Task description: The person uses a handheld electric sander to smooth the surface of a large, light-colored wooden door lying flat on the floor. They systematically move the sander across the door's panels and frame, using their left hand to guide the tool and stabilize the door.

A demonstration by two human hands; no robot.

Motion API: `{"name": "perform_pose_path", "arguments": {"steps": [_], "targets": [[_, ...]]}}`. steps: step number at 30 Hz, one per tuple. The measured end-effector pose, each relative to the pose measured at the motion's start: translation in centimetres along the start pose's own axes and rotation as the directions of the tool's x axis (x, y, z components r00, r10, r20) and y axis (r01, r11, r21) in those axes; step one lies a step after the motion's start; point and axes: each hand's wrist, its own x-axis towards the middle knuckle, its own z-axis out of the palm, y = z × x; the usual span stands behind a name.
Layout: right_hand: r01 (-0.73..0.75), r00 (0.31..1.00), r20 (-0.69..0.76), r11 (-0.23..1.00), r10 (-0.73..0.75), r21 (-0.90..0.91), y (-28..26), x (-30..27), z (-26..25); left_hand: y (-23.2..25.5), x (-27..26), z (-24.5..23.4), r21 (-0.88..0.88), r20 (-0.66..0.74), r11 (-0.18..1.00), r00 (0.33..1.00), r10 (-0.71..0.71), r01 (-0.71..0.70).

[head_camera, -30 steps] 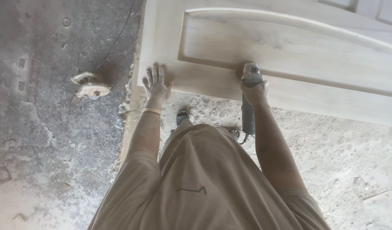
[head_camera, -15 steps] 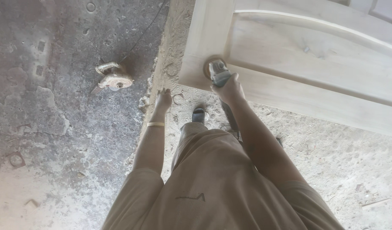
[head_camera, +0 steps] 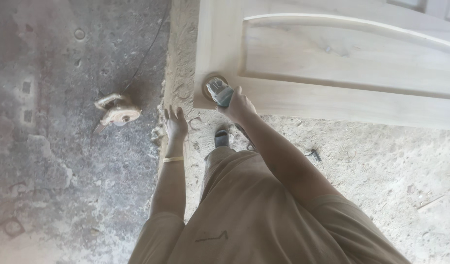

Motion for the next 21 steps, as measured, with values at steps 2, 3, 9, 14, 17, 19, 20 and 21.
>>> {"name": "perform_pose_path", "arguments": {"steps": [2,3,9,14,17,19,20,21], "targets": [[0.005,0.997,-0.073,0.999,-0.003,0.041,2.8,-0.2,-0.6,2.9,-0.2,0.9,0.157,-0.013,0.984,0.996,0.083,-0.08],[-0.026,0.995,-0.093,0.997,0.033,0.069,4.3,-0.3,-0.8,4.2,-0.2,1.6,0.214,0.017,0.968,0.991,0.132,-0.132],[-0.187,0.952,-0.198,0.955,0.234,0.231,12.6,-0.4,-3.9,11.7,0.1,7.9,0.443,0.299,0.761,0.878,0.373,-0.474],[-0.23,0.911,-0.262,0.919,0.318,0.319,19.3,-0.8,-6.5,15.4,-0.4,13.2,0.518,0.435,0.587,0.782,0.446,-0.622],[-0.262,0.891,-0.275,0.903,0.362,0.339,23.2,-1.2,-8.2,17.9,-0.6,15.4,0.473,0.388,0.56,0.732,0.56,-0.68],[-0.284,0.884,-0.256,0.885,0.39,0.369,25.8,-1.7,-9.4,19.7,-0.8,16.2,0.491,0.389,0.603,0.778,0.494,-0.629],[-0.294,0.88,-0.248,0.875,0.405,0.384,27.2,-2.0,-10.0,20.8,-0.9,16.8,0.499,0.389,0.622,0.797,0.461,-0.603],[-0.292,0.875,-0.261,0.874,0.408,0.389,28.7,-2.2,-10.9,22.2,-1.1,17.5,0.522,0.384,0.613,0.805,0.452,-0.593]]}}
